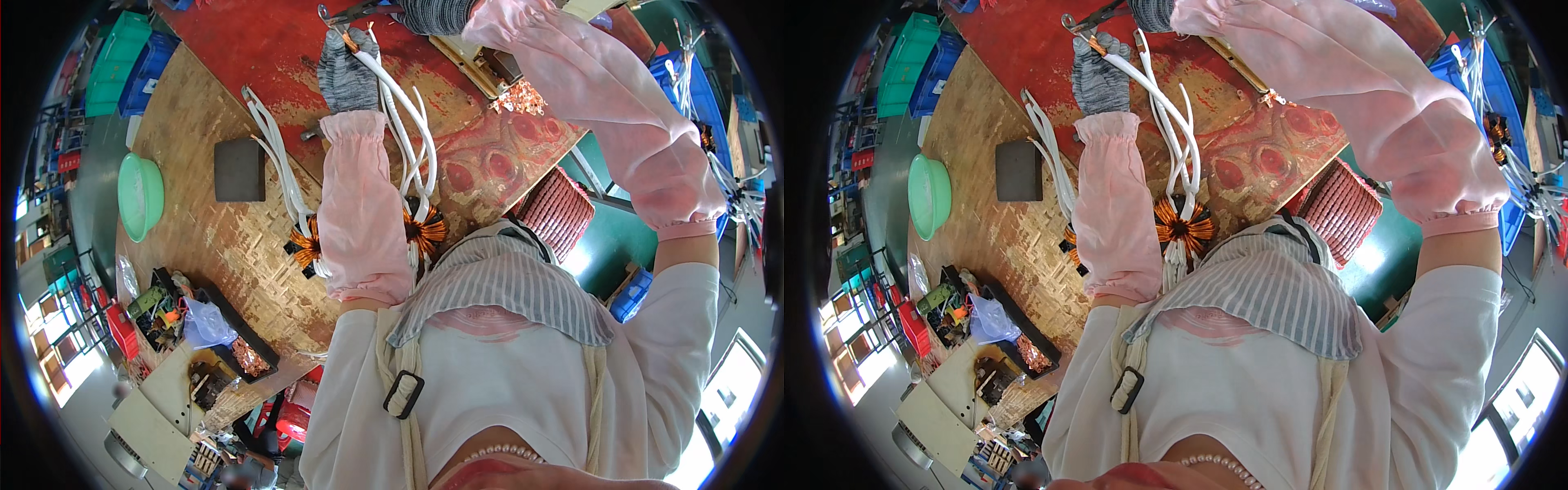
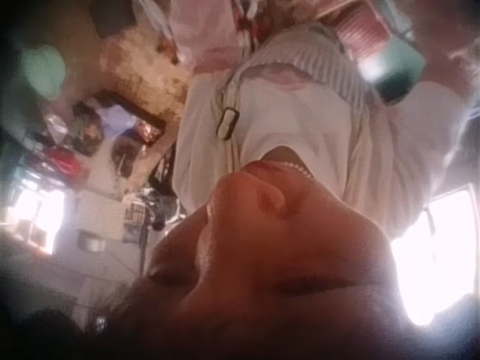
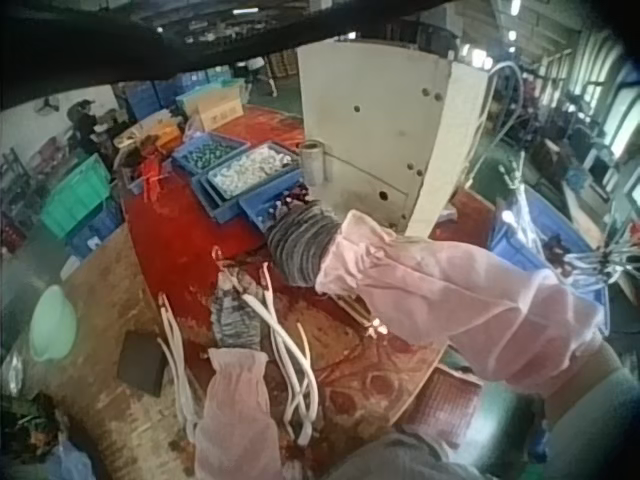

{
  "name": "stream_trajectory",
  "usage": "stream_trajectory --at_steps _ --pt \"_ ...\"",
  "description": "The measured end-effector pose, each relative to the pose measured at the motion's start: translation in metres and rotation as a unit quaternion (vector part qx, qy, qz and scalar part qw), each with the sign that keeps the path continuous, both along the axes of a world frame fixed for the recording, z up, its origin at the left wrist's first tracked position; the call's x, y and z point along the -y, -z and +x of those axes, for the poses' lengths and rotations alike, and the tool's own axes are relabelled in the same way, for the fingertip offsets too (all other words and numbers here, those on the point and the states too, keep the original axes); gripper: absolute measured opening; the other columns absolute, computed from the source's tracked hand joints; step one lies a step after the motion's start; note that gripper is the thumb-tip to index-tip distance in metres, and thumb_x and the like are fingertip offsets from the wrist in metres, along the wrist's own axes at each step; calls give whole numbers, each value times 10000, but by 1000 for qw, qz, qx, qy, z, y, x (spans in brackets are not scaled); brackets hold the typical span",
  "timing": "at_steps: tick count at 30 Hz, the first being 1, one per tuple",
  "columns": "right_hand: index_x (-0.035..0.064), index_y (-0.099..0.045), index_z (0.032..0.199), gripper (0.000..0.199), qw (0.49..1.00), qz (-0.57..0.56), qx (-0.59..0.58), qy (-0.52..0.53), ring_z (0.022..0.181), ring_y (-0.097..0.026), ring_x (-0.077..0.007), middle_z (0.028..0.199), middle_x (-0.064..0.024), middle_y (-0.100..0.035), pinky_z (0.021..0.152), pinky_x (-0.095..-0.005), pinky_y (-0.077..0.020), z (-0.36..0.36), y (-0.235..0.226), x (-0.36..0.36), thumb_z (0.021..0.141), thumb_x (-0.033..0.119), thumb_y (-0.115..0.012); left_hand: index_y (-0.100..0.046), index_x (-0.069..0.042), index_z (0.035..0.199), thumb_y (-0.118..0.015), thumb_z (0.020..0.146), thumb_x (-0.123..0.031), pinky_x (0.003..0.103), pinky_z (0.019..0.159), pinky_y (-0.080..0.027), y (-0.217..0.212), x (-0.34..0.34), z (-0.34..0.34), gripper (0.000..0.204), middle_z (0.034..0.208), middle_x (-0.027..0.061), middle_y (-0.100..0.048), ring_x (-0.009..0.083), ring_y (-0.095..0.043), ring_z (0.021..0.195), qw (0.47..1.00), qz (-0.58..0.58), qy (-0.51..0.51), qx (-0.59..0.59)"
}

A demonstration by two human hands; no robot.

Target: The recorder is seen crimping terminal connectors onto large industrial electrical cables using a manual crimping tool or press.

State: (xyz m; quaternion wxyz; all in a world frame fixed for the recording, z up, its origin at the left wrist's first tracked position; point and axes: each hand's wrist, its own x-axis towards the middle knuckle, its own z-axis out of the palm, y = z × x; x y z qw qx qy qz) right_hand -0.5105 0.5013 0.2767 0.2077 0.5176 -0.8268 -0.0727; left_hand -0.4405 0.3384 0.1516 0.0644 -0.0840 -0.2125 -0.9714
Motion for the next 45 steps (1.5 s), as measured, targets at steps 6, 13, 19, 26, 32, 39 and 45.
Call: stream_trajectory --at_steps 6,13,19,26,32,39,45 --pt "88 -619 553 113 1000 5 -2 6 460 -553 -268 492 -107 -543 402 -407 -418 -1 1 -3 622 161 -571 -501 -43 968 -538 847 -286 333 635 -411 3 -3 1 274 728 64 -556 179 -499 617 1000 -2 -21 -6" --pt "94 -614 540 113 1000 12 -2 9 450 -548 -263 478 -107 -532 384 -409 -401 -2 1 0 616 164 -569 -495 -33 971 -556 839 -260 324 631 -412 -3 -8 3 269 717 70 -543 174 -491 611 998 -24 -65 8" --pt "98 -610 531 113 1000 22 -15 8 443 -544 -259 468 -108 -525 371 -410 -388 2 -1 7 611 166 -567 -487 -28 967 -562 835 -259 315 630 -403 -2 -8 1 276 714 68 -520 170 -487 641 998 15 -56 33" --pt "88 -595 512 108 999 -17 34 9 424 -530 -250 457 -102 -522 365 -402 -384 -20 22 -2 579 171 -578 -505 -51 920 -549 842 -268 302 606 -388 -3 -13 -5 235 708 53 -504 158 -462 622 999 24 -20 8" --pt "76 -600 543 101 996 -36 -79 31 442 -533 -248 494 -119 -533 415 -393 -426 11 2 8 560 174 -589 -501 -54 903 -529 856 -270 291 590 -384 3 -5 0 223 707 38 -503 154 -456 615 999 8 -26 -25" --pt "74 -607 565 105 996 -6 55 65 461 -541 -250 506 -117 -537 428 -397 -433 6 -1 10 566 177 -589 -493 -36 991 -538 852 -265 298 608 -388 -1 -12 1 272 717 47 -508 151 -455 619 997 -6 -61 35" --pt "74 -612 574 107 995 0 71 68 474 -549 -256 515 -116 -545 432 -402 -435 -2 1 9 575 179 -590 -466 -14 1068 -557 838 -275 302 632 -401 2 -11 -5 360 729 57 -522 157 -466 637 998 -17 -53 27"
